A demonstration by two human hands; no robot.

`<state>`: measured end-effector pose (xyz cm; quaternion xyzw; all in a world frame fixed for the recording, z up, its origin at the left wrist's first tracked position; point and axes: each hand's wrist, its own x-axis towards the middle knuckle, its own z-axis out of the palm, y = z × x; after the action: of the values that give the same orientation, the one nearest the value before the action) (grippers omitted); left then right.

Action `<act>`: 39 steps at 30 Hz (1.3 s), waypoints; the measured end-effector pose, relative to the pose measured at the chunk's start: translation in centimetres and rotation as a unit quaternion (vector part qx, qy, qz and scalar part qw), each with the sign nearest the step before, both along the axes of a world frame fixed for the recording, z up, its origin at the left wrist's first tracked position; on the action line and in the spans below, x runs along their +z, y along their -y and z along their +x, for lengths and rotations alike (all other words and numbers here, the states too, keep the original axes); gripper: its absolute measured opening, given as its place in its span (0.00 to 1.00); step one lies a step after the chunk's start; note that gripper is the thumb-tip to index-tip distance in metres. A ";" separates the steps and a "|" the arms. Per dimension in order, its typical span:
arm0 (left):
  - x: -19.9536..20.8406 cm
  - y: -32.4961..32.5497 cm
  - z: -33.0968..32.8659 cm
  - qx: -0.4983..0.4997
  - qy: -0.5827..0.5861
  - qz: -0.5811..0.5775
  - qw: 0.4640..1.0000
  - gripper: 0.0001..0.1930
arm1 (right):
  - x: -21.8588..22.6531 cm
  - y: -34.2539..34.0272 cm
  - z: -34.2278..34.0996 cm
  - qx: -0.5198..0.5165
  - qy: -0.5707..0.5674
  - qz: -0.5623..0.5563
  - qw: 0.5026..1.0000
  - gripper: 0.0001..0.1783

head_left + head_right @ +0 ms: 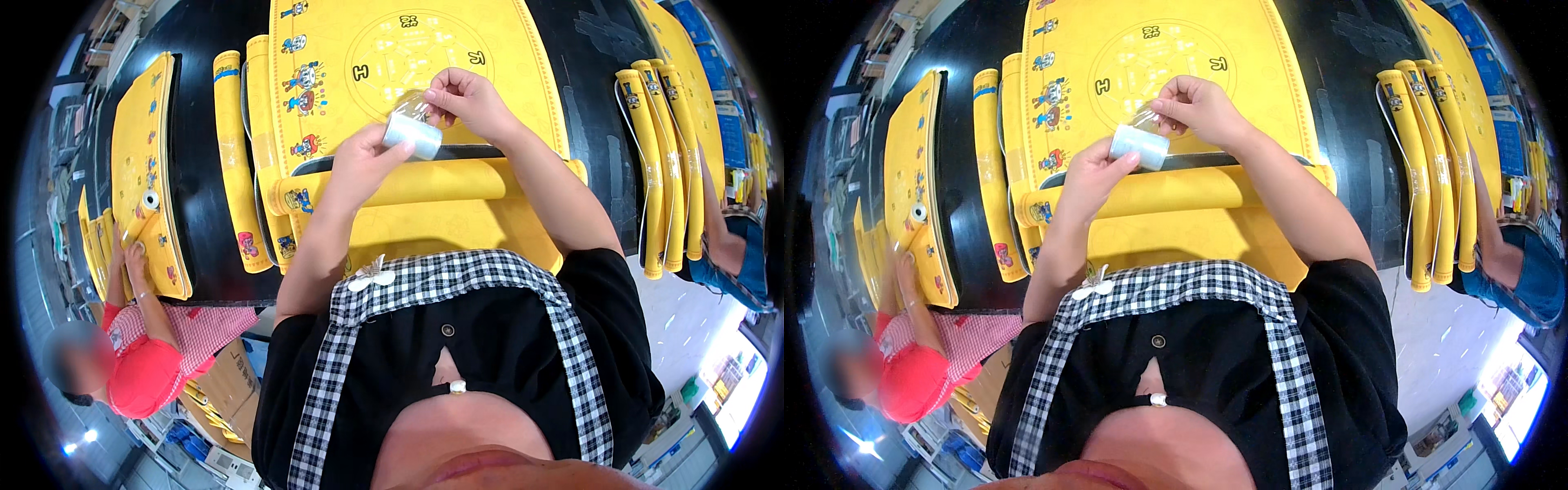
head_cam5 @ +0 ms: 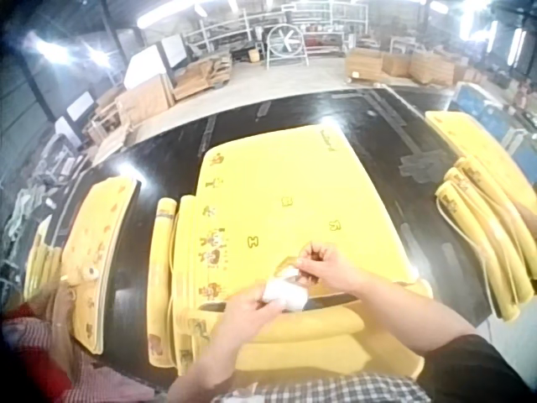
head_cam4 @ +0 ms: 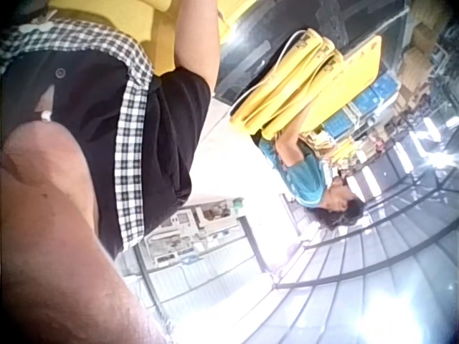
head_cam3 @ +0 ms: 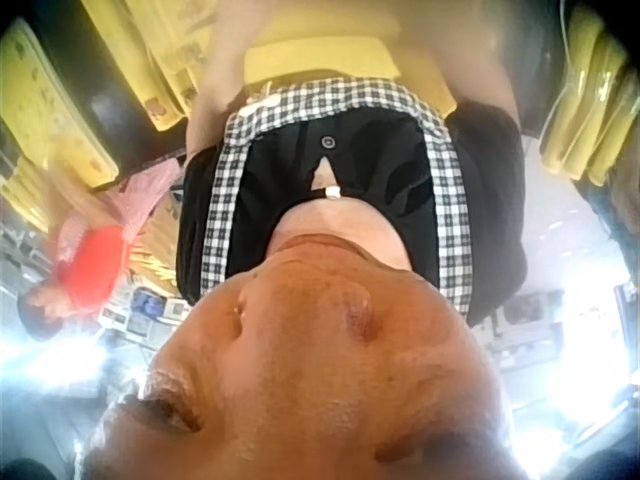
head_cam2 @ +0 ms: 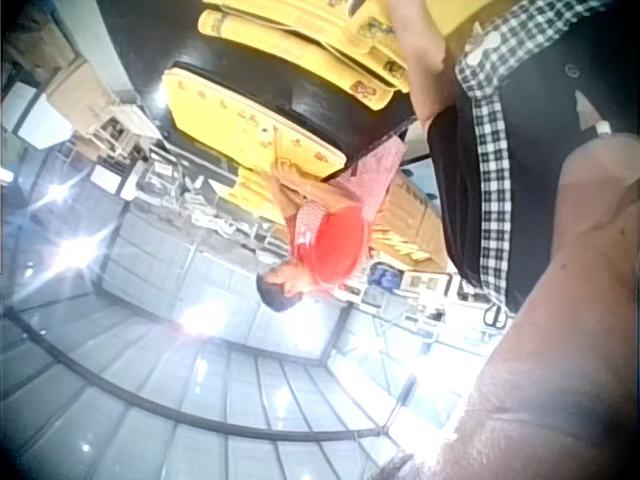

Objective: The person rolls up yellow play mats with cartoon designs on a black table. They secure each rolled mat with a piece of clear tape and place it on a stack. The person repeats this process for multiple mats.

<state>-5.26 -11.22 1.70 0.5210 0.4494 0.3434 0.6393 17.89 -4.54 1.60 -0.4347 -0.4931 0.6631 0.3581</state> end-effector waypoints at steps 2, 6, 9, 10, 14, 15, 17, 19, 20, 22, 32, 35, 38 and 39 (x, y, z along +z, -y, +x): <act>3.4 2.7 0.1 0.000 0.109 -0.128 0.986 0.17 | -1.2 0.3 0.0 0.074 0.130 0.071 0.986 0.10; 2.9 8.4 -2.2 -0.099 0.093 -0.300 0.944 0.19 | -1.3 1.6 -0.9 0.223 0.361 0.201 0.883 0.13; -1.3 10.9 -3.7 -0.090 0.029 -0.313 0.945 0.20 | -0.8 1.8 -1.3 0.253 0.366 0.256 0.858 0.15; -1.0 10.7 -3.7 -0.101 -0.107 -0.257 0.955 0.20 | -1.3 1.8 -1.2 0.240 0.363 0.265 0.860 0.16; 3.8 8.7 -1.2 -0.027 -0.459 0.173 0.871 0.17 | -2.7 1.5 -1.3 0.211 0.369 0.281 0.860 0.19; 3.4 7.0 -0.2 0.006 -0.447 0.345 0.825 0.17 | -2.7 1.5 -1.4 0.209 0.375 0.280 0.859 0.20; 2.6 4.6 0.6 -0.010 -0.456 0.454 0.765 0.18 | -2.0 1.3 -1.2 0.229 0.382 0.252 0.859 0.19; 1.3 2.8 1.0 -0.104 -0.509 0.346 0.781 0.20 | -1.0 1.1 -0.6 0.173 0.381 0.238 0.876 0.19; 1.2 1.9 1.1 -0.096 -0.510 0.342 0.783 0.20 | -0.5 1.4 0.1 0.109 0.373 0.238 0.890 0.20; 1.2 0.1 1.0 -0.080 -0.511 0.330 0.789 0.19 | 1.1 2.7 1.7 0.038 0.386 0.282 0.877 0.22; -0.2 7.9 -1.3 0.113 -0.180 -0.047 0.976 0.22 | 0.9 8.6 1.4 0.070 0.593 0.373 0.710 0.42; 0.2 8.9 0.0 0.059 -0.011 -0.324 0.944 0.24 | 0.0 8.0 1.7 0.042 0.572 0.419 0.704 0.38; -0.8 6.5 1.7 0.048 0.046 -0.354 0.933 0.25 | 0.4 7.5 1.7 0.071 0.580 0.389 0.712 0.38; -0.8 6.1 1.8 0.046 0.026 -0.343 0.938 0.25 | 0.5 6.8 1.8 0.077 0.571 0.394 0.716 0.37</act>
<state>-3.46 -17.31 0.92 0.2397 0.5466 0.2110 0.7741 19.66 -11.39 2.09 -0.5108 -0.8522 0.0604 0.0954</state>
